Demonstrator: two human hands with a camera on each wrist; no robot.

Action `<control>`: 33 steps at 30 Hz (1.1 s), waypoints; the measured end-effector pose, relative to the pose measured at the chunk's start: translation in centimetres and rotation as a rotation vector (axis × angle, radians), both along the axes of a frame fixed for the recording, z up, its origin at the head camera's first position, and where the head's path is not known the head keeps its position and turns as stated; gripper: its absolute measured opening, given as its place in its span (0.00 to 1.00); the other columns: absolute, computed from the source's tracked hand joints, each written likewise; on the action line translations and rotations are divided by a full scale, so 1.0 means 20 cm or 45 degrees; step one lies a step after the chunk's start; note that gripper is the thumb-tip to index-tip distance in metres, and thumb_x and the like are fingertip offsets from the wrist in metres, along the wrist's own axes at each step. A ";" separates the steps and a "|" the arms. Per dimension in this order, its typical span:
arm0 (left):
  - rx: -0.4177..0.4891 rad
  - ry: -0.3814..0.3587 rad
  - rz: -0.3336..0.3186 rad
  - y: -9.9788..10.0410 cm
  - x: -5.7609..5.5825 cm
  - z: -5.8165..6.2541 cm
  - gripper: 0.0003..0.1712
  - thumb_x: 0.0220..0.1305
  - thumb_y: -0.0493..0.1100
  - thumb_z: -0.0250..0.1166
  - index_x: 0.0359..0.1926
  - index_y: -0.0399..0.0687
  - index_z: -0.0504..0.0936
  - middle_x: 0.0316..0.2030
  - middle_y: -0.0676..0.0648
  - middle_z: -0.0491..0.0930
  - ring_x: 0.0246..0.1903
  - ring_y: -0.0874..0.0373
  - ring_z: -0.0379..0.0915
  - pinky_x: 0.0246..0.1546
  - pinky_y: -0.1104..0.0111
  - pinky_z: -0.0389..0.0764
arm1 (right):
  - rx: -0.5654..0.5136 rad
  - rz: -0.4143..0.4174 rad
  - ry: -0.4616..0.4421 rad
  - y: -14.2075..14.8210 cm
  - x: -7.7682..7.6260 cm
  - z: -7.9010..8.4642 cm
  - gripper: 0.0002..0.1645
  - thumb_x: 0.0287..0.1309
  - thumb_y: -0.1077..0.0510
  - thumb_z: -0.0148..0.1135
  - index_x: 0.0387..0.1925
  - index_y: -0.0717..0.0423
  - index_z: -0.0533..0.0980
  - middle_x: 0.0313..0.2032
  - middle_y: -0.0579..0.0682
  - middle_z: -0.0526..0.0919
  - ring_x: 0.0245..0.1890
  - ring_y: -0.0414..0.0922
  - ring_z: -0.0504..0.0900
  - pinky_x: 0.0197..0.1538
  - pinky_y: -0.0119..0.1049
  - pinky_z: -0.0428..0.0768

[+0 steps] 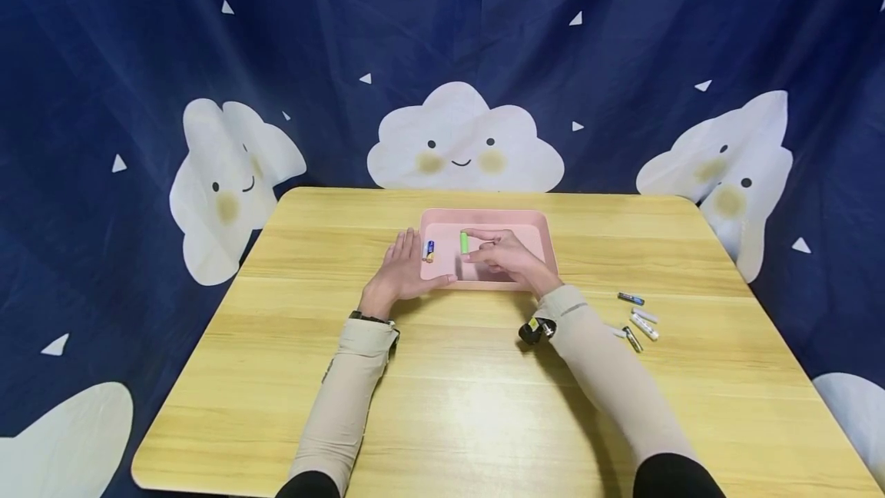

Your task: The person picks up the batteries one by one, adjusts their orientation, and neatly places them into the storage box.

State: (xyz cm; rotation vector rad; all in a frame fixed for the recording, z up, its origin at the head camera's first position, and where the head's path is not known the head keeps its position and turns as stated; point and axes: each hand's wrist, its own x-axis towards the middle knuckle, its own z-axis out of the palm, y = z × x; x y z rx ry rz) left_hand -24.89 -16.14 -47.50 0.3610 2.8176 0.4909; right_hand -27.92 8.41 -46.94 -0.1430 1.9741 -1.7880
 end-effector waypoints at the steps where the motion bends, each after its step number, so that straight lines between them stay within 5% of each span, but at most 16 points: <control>1: 0.002 0.000 0.000 0.00 0.00 0.00 0.73 0.61 0.81 0.54 0.82 0.34 0.32 0.83 0.35 0.28 0.83 0.40 0.23 0.84 0.48 0.36 | 0.008 0.000 -0.008 -0.01 0.00 0.00 0.41 0.57 0.63 0.75 0.71 0.45 0.74 0.11 0.36 0.58 0.13 0.34 0.55 0.23 0.27 0.62; 6: 0.021 -0.007 0.003 0.00 0.00 0.00 0.74 0.60 0.81 0.55 0.82 0.35 0.32 0.83 0.35 0.27 0.83 0.41 0.22 0.84 0.48 0.36 | 0.077 -0.013 -0.038 -0.07 -0.03 -0.03 0.40 0.55 0.60 0.78 0.69 0.43 0.76 0.10 0.35 0.57 0.12 0.34 0.55 0.21 0.27 0.62; 9: 0.002 -0.020 0.009 0.00 -0.02 -0.01 0.75 0.60 0.83 0.54 0.82 0.36 0.30 0.83 0.36 0.25 0.83 0.41 0.21 0.84 0.49 0.35 | 0.133 -0.023 -0.050 -0.10 -0.04 -0.04 0.39 0.54 0.58 0.79 0.68 0.41 0.77 0.12 0.33 0.67 0.15 0.34 0.60 0.25 0.28 0.68; 14: -0.009 -0.035 0.008 -0.01 -0.03 -0.02 0.76 0.59 0.85 0.52 0.81 0.36 0.28 0.83 0.37 0.24 0.83 0.42 0.19 0.84 0.49 0.34 | 0.175 -0.027 -0.062 -0.16 -0.05 -0.07 0.39 0.51 0.62 0.79 0.66 0.44 0.79 0.37 0.41 0.92 0.17 0.33 0.65 0.24 0.27 0.69; 17: 0.008 -0.025 -0.002 -0.01 -0.03 -0.03 0.76 0.58 0.85 0.52 0.81 0.35 0.29 0.83 0.36 0.24 0.83 0.41 0.19 0.84 0.49 0.34 | 0.156 -0.026 -0.069 -0.19 -0.06 -0.09 0.39 0.50 0.65 0.79 0.66 0.48 0.79 0.53 0.52 0.90 0.13 0.32 0.64 0.18 0.25 0.64; 20: 0.008 -0.015 -0.008 -0.01 -0.03 -0.04 0.77 0.57 0.86 0.52 0.81 0.35 0.30 0.83 0.36 0.24 0.83 0.41 0.20 0.84 0.48 0.34 | 0.118 -0.024 -0.076 -0.21 -0.07 -0.10 0.41 0.48 0.68 0.78 0.66 0.51 0.78 0.58 0.58 0.86 0.11 0.32 0.61 0.15 0.25 0.60; 33: 0.007 -0.001 -0.010 -0.02 -0.03 -0.04 0.77 0.57 0.86 0.52 0.82 0.35 0.30 0.83 0.35 0.26 0.83 0.40 0.21 0.84 0.47 0.36 | 0.284 -0.025 0.033 -0.29 -0.11 -0.12 0.39 0.47 0.68 0.79 0.64 0.56 0.79 0.55 0.60 0.88 0.10 0.34 0.59 0.15 0.27 0.60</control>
